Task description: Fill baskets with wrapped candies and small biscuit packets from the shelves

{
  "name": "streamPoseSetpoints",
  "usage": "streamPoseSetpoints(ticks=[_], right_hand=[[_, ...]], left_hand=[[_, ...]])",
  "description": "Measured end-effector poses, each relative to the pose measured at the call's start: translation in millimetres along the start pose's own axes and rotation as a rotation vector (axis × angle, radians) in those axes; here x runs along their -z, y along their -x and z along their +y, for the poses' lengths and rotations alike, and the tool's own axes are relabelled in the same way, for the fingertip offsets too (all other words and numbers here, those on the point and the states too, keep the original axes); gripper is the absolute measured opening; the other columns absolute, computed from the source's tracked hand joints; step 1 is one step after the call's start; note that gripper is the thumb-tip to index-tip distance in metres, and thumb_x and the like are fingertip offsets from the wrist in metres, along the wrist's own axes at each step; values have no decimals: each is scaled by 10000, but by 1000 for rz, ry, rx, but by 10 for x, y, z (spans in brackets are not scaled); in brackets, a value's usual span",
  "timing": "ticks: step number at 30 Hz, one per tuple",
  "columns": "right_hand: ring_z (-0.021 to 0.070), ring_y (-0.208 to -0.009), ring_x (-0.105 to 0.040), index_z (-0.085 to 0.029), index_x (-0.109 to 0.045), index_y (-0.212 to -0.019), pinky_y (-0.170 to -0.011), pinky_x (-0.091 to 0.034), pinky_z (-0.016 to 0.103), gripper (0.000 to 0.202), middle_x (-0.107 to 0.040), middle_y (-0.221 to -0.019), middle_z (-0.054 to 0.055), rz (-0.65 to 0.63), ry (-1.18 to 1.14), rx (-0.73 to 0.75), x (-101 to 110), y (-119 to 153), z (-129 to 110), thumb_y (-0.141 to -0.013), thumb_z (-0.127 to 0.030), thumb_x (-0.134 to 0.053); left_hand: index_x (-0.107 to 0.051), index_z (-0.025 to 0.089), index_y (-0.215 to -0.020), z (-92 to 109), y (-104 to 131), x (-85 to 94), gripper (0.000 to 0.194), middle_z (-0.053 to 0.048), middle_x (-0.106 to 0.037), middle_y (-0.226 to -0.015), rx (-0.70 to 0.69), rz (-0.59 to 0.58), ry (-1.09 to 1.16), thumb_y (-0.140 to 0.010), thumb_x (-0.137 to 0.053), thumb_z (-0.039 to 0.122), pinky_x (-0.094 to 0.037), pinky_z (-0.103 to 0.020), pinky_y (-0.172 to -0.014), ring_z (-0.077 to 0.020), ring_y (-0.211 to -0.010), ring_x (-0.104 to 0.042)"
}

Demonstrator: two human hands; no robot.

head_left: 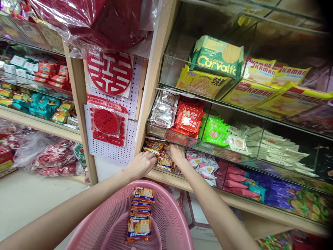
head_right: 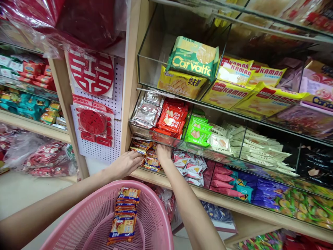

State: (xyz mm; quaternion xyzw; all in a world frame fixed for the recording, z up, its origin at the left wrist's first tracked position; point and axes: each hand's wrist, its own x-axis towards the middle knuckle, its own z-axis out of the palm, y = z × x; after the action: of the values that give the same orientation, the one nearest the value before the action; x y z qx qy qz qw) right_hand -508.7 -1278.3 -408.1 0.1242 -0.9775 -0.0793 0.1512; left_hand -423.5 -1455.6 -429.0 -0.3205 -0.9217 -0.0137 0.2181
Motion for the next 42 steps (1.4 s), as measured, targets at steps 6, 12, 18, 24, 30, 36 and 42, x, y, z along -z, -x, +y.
streamPoseSetpoints(ticks=[6,12,18,24,30,36,42], right_hand=[[229,-933,-594,-169,-549,-1100,-790,-410,310,310,-643,-1024,121,-33,-88,-52,36,-18,7,-858,-321,-429],[242,-1007,-563,-141,-519,-1140,-818,-395,305,346,-576,-1157,152,-46,-155,-80,59,-47,50,-865,-322,-413],[228,-992,-573,-154,-535,-1123,-816,-396,291,343,-616,-1096,125,-48,-192,-75,26,-74,61,-858,-347,-434],[228,-979,-581,-143,-573,-1061,-809,-401,290,300,-629,-1064,136,-41,-199,-91,10,-57,29,-852,-319,-450],[226,-959,-583,-159,-559,-1076,-793,-400,296,293,-630,-1037,133,-7,-192,-134,37,-23,-54,-839,-301,-463],[237,-963,-572,-160,-558,-1066,-807,-390,311,286,-618,-1052,134,63,-213,-164,74,40,-66,-816,-277,-483],[259,-955,-542,-147,-578,-999,-811,-383,341,243,-620,-966,149,136,-186,-222,84,202,-128,-804,-260,-488]], left_hand=[[-515,169,-1039,-77,-59,-75,230,-66,-545,-1014,13,24,11,-903,-345,241,-387,-299,-844,-171,-975,-482],[-522,172,-1013,-76,-54,-80,209,-62,-546,-1006,12,18,-14,-888,-357,201,-397,-305,-821,-179,-964,-487],[-522,179,-1009,-75,-46,-108,197,-62,-534,-987,35,34,-29,-877,-377,202,-399,-314,-812,-185,-951,-486],[-509,182,-1032,-79,-43,-106,204,-60,-519,-987,44,43,-22,-869,-385,192,-397,-318,-812,-183,-929,-486],[-504,184,-1032,-49,-91,-80,203,-66,-513,-983,83,53,-32,-867,-387,200,-403,-320,-774,-185,-881,-483],[-508,181,-1007,-34,-130,-71,183,-72,-513,-1001,94,53,-56,-861,-400,201,-401,-330,-772,-196,-886,-481],[-492,180,-1047,-31,-111,-76,206,-70,-514,-979,75,77,-96,-865,-399,202,-382,-330,-780,-195,-884,-488]])
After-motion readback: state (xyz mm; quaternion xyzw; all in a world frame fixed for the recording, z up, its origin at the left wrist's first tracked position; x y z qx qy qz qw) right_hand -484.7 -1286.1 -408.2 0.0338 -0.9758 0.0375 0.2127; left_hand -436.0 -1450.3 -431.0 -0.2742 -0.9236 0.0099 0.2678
